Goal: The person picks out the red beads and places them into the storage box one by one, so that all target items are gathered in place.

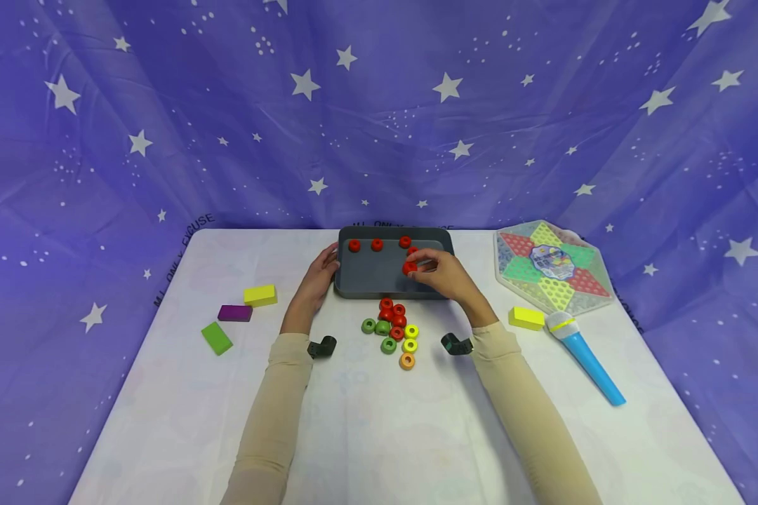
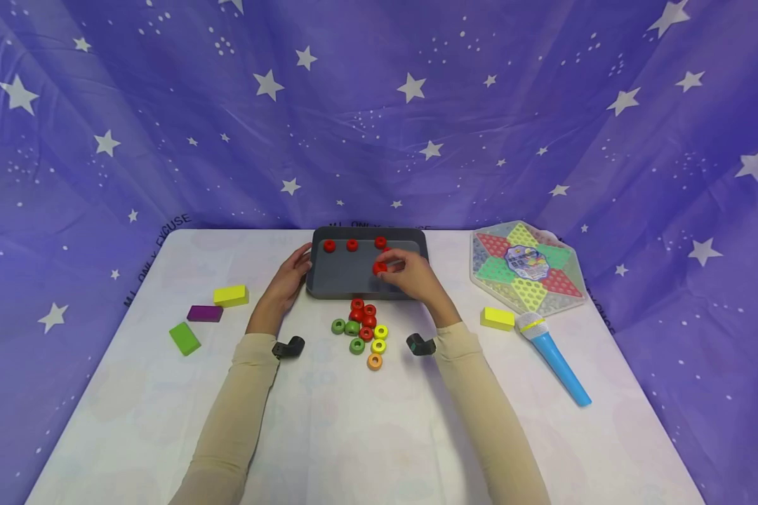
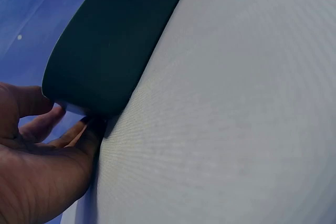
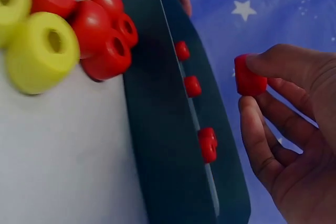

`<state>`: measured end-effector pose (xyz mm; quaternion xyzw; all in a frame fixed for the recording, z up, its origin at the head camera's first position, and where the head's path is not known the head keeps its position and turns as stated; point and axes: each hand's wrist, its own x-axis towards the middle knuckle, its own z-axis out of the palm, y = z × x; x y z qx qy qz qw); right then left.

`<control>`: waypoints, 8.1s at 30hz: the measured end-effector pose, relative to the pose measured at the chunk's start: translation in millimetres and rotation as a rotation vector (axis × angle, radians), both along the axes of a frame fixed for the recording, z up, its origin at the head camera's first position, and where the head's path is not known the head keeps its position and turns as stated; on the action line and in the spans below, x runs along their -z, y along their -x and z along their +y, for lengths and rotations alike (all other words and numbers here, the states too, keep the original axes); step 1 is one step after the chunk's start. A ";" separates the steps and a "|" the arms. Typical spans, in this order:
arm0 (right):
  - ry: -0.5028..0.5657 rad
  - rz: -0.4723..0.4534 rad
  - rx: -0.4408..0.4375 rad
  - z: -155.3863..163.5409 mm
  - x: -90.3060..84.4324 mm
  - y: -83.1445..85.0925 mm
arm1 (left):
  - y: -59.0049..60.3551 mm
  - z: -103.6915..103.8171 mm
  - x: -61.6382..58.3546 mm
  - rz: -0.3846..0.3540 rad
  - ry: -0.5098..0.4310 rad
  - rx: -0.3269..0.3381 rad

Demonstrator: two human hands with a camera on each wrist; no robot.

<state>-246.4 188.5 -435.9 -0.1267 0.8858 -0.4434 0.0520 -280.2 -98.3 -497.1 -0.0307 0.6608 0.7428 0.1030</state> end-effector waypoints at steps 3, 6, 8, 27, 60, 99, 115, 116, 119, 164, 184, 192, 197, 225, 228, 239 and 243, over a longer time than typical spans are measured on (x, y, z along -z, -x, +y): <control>-0.006 -0.024 -0.018 -7.9 -0.4 16.4 | -0.9 -1.4 0.1 -0.005 0.000 -0.002; -0.031 -0.041 -0.010 -15.5 0.0 30.1 | -1.2 -1.7 0.6 0.004 -0.007 0.008; -0.053 -0.056 -0.006 -20.2 1.0 38.2 | -0.9 -1.6 1.1 0.009 -0.015 0.012; -0.270 -0.242 -0.008 -35.8 -2.4 86.6 | -2.4 -1.5 -0.4 0.016 -0.023 0.006; -0.344 -0.084 -0.020 -58.1 6.8 91.7 | -8.4 -3.9 4.7 0.034 0.028 0.000; 0.001 -0.055 -0.182 -13.1 26.1 -47.8 | 3.1 -3.2 1.7 0.012 0.006 -0.002; -0.099 0.063 -0.244 -23.3 42.7 -58.1 | 1.5 -1.8 2.2 0.018 -0.003 0.004; -0.104 0.063 -0.239 -24.4 42.5 -58.3 | 1.3 -1.9 2.6 0.017 -0.001 0.005; -0.123 0.067 -0.220 -27.1 40.4 -59.7 | 0.8 -1.6 4.0 0.008 0.001 0.003; 0.438 -0.648 0.327 -25.5 18.1 72.2 | -1.8 0.2 -0.4 0.033 0.007 -0.013; 0.319 -0.584 0.344 -29.2 14.1 70.0 | -1.8 4.1 4.0 0.027 0.003 -0.010; 0.287 -0.478 0.293 -19.2 13.4 61.0 | 0.6 4.1 0.8 0.024 0.008 0.001; 0.295 -0.398 0.253 -13.5 12.9 50.4 | 3.1 1.5 1.0 0.052 -0.015 -0.001; 0.272 -0.233 -0.024 -20.5 30.6 -49.5 | 1.5 1.0 4.7 0.053 -0.040 -0.001; 0.216 -0.208 -0.041 -25.6 36.7 -54.4 | 1.5 0.5 5.3 0.048 -0.041 -0.003; 0.034 -0.082 -0.063 -46.1 42.3 -61.0 | 1.9 0.6 5.4 0.058 -0.052 0.003; 0.020 -0.065 -0.074 -51.1 40.9 -61.1 | 2.7 1.0 6.3 0.054 -0.056 0.002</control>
